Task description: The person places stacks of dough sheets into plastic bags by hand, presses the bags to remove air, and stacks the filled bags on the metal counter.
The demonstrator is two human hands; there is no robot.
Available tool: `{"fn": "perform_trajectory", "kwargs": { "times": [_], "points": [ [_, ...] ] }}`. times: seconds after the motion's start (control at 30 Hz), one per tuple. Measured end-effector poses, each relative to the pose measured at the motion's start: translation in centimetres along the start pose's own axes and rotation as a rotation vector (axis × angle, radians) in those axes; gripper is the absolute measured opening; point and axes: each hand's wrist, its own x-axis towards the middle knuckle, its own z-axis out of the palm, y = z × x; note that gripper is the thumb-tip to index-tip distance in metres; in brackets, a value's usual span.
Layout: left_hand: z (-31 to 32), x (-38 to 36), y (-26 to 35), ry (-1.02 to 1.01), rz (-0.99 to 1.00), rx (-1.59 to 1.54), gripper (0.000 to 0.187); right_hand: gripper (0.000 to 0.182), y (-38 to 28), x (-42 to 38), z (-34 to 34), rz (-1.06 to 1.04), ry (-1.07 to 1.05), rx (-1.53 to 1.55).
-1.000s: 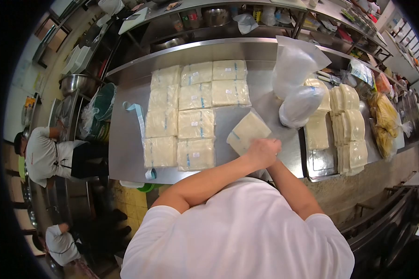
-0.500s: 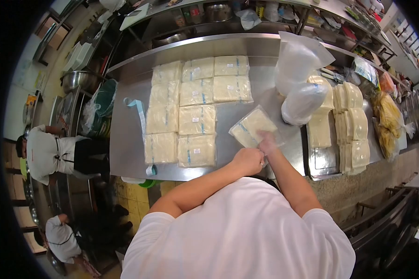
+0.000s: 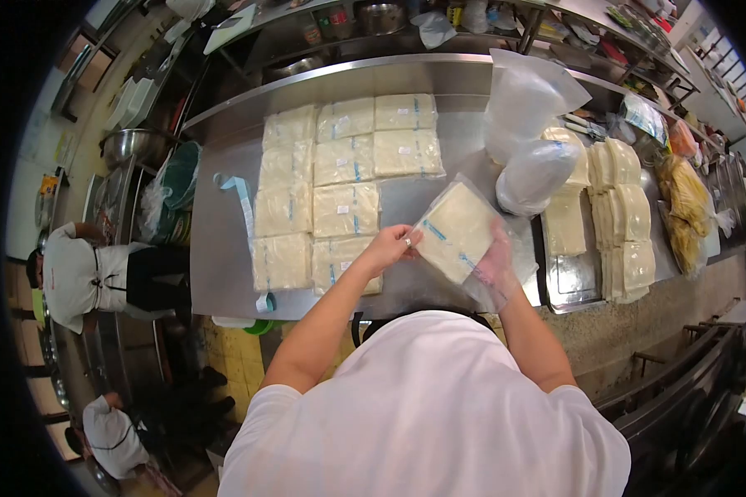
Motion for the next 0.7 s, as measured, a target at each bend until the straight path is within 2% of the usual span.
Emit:
{"fn": "perform_trajectory", "kwargs": {
  "times": [0.13,0.2,0.23,0.33,0.43,0.53,0.6,0.7],
  "points": [
    [-2.1,0.4,-2.0,-0.135,0.026,0.056,0.024,0.079,-0.2,-1.9,2.3,0.016,-0.071,0.029],
    [-2.8,-0.3,-2.1,-0.27,0.16,0.12,0.026,0.081,-0.3,-2.3,2.7,0.013,-0.078,-0.007],
    [-2.2,-0.9,-1.1,-0.273,0.163,0.122,0.026,0.083,-0.3,-2.5,2.7,0.035,-0.092,-0.034],
    [-0.1,-1.1,0.7,-0.225,0.217,0.059,0.021,0.086,0.1,-2.8,2.8,0.087,-0.127,-0.095],
    [1.0,1.1,1.1,-0.111,0.219,0.134,0.023,0.086,1.2,-3.0,3.4,0.102,-0.132,-0.12],
    [1.8,2.4,0.9,-0.033,0.204,0.037,0.029,0.086,1.4,-3.4,3.7,0.086,-0.116,-0.141],
    [2.5,3.1,0.6,0.195,0.368,0.282,0.035,0.085,1.5,-3.6,3.6,0.077,-0.119,-0.17],
    [3.2,3.6,1.4,0.287,0.429,0.407,0.037,0.085,1.5,-3.8,3.4,0.097,-0.098,-0.135]
  ]
}}
